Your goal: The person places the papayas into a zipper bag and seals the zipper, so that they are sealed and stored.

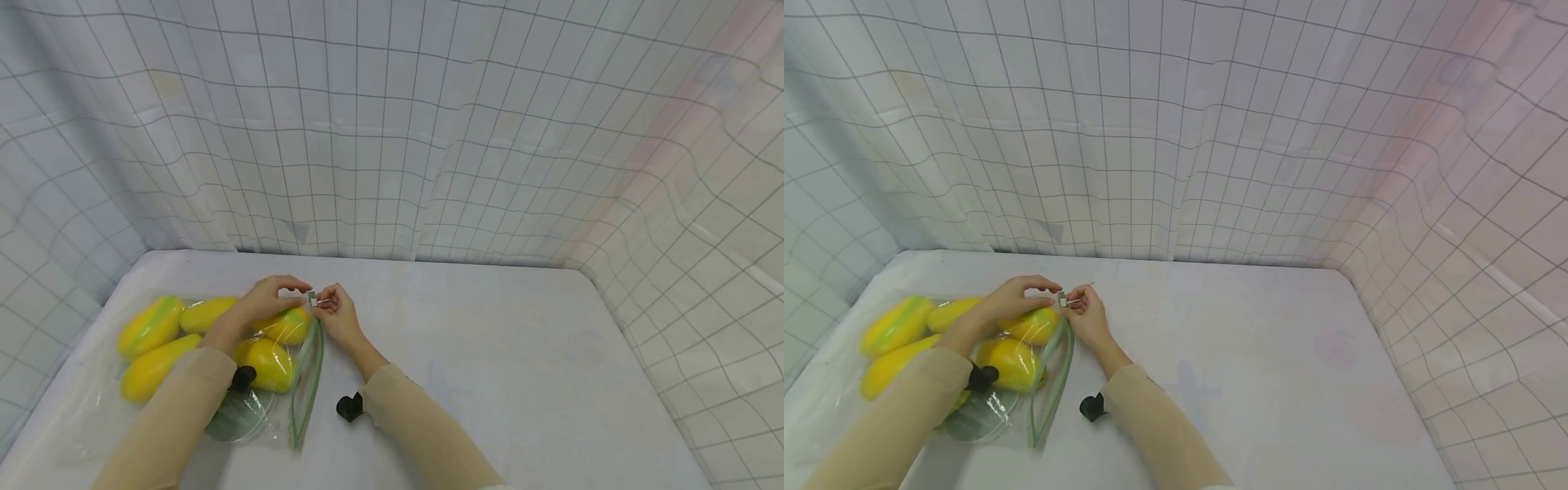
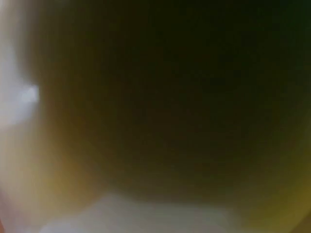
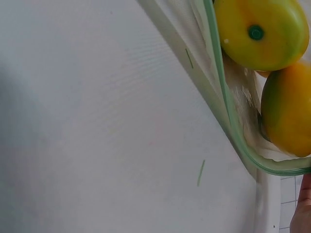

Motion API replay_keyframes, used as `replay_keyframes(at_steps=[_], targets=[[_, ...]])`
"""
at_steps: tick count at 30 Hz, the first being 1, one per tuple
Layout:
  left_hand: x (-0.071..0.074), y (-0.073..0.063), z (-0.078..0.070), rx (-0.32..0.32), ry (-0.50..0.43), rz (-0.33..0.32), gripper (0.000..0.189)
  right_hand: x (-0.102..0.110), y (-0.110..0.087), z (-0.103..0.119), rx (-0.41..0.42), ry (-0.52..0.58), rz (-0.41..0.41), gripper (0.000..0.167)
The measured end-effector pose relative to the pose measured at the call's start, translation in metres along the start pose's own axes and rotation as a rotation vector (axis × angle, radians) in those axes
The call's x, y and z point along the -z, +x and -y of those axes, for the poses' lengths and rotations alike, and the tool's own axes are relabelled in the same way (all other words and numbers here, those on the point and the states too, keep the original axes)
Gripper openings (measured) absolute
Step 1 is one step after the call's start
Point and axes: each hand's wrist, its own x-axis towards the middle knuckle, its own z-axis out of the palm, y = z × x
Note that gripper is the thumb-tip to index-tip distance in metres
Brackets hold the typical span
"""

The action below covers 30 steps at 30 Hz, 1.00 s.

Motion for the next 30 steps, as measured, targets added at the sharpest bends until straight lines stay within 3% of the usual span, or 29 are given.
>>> replay_keyframes(at_steps=[10,19,25,30], targets=[[-0.01,0.005,-0.001,-0.081,0.054,-0.083,0.021,0.001,-0.001,0.002,0.014,-0.009,-0.002,0.025],[-0.015,0.005,0.0,-0.038,0.002,-0.134,0.013,0.002,0.0,-0.003,0.036,-0.034,-0.016,0.028],[-0.017,0.004,0.001,-0.024,-0.021,-0.134,0.014,0.003,0.009,-0.03,0.057,-0.207,-0.041,0.02],[-0.017,0.003,-0.001,-0.02,-0.024,-0.134,0.013,0.003,0.008,-0.031,0.059,-0.35,-0.007,0.02]])
